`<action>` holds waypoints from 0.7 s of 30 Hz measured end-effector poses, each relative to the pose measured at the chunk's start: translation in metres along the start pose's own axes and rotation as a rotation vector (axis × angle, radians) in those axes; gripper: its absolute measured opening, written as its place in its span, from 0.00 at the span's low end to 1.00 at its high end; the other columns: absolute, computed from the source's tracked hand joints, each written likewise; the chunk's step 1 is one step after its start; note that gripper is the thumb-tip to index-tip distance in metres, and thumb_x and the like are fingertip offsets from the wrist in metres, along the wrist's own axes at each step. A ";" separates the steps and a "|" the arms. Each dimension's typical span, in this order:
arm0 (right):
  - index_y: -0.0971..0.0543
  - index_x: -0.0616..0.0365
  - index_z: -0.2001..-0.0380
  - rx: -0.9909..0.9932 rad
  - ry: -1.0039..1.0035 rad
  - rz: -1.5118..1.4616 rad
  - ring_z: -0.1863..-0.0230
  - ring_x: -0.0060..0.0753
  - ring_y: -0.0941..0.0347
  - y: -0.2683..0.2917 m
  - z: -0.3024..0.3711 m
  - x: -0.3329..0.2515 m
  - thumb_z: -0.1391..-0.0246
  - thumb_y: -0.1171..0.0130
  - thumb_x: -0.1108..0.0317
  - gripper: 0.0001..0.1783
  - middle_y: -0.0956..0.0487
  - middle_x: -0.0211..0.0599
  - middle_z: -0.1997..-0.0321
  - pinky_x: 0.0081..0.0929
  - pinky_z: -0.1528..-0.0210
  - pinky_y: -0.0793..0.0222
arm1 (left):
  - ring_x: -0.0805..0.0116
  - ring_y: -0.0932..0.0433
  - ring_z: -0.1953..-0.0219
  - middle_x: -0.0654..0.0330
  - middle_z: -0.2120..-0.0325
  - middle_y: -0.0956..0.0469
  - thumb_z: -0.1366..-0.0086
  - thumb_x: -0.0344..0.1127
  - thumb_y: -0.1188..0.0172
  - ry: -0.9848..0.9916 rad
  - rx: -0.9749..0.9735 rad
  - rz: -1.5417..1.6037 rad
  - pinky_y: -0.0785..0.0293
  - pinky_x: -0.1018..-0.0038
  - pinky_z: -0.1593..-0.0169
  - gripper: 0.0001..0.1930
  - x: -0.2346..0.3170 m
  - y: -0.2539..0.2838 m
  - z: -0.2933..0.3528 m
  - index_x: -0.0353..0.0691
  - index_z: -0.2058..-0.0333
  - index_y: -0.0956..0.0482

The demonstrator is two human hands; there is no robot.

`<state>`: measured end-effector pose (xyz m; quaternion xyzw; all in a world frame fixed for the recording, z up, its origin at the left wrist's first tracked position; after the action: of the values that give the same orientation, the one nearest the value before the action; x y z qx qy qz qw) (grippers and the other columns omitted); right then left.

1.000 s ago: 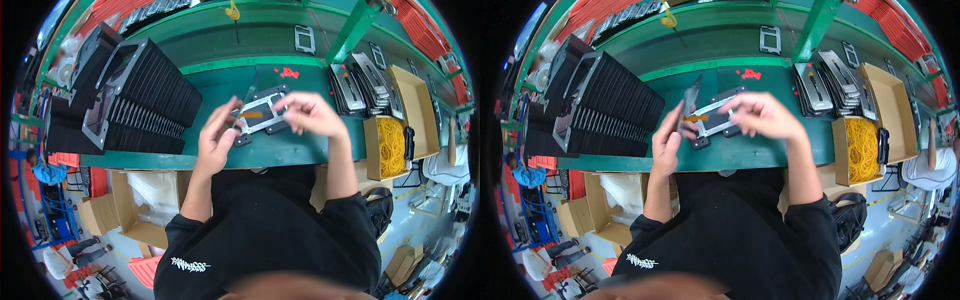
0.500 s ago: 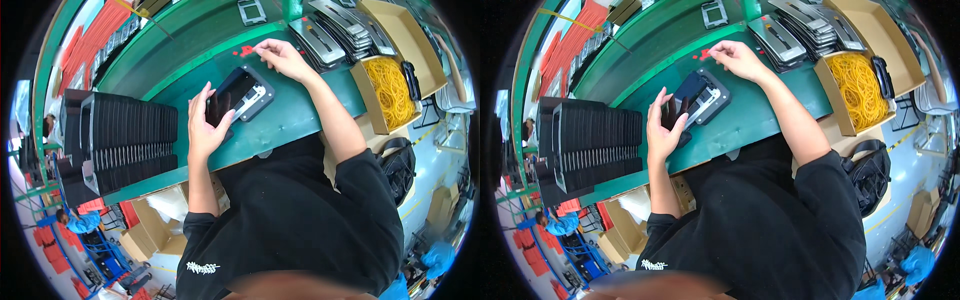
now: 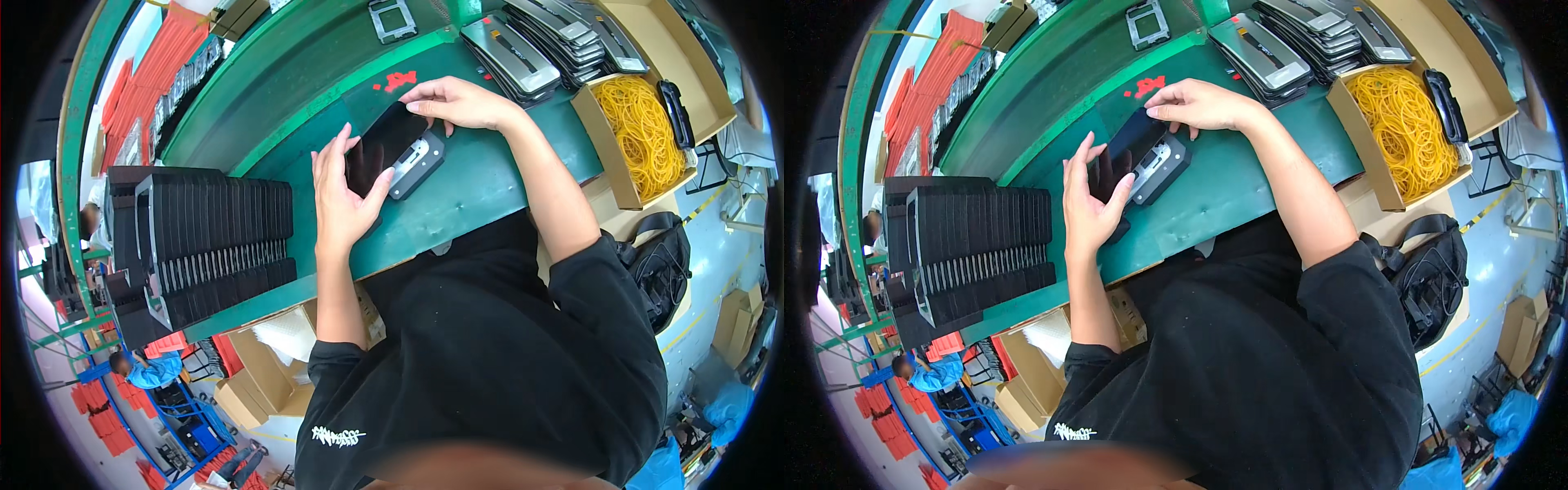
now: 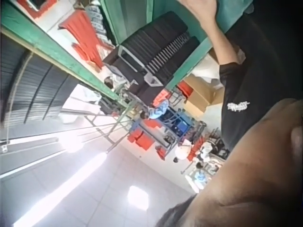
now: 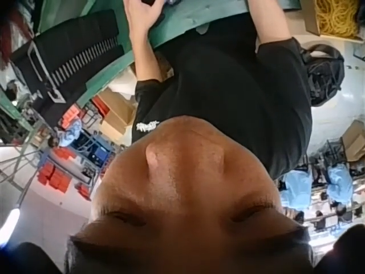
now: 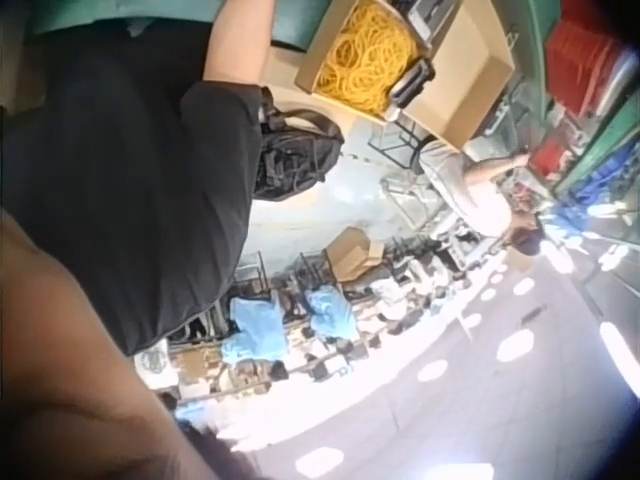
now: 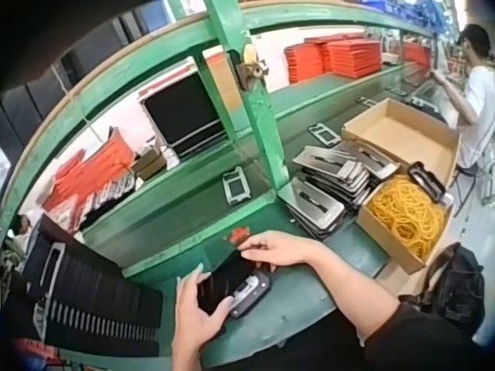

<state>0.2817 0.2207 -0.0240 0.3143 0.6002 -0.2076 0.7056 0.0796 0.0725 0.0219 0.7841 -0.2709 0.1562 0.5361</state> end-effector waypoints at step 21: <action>0.25 0.65 0.37 -0.043 0.137 0.226 0.61 0.24 0.20 0.000 0.004 -0.004 0.46 0.25 0.57 0.38 0.20 0.44 0.43 0.23 0.59 0.24 | 0.46 0.28 0.38 0.51 0.46 0.22 0.54 0.40 0.20 -0.071 0.075 -0.080 0.48 0.40 0.27 0.43 0.003 0.007 0.014 0.42 0.38 0.27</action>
<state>0.2837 0.2173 -0.0198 0.3783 0.6120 -0.0921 0.6884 0.0771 0.0567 0.0230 0.8188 -0.2520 0.1169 0.5024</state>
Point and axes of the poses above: each hand's wrist, its own z-axis away from the middle knuckle, its own y-axis out of the back of the hand, x = y × z, the point moved 4 cm from there along -z, towards the middle knuckle
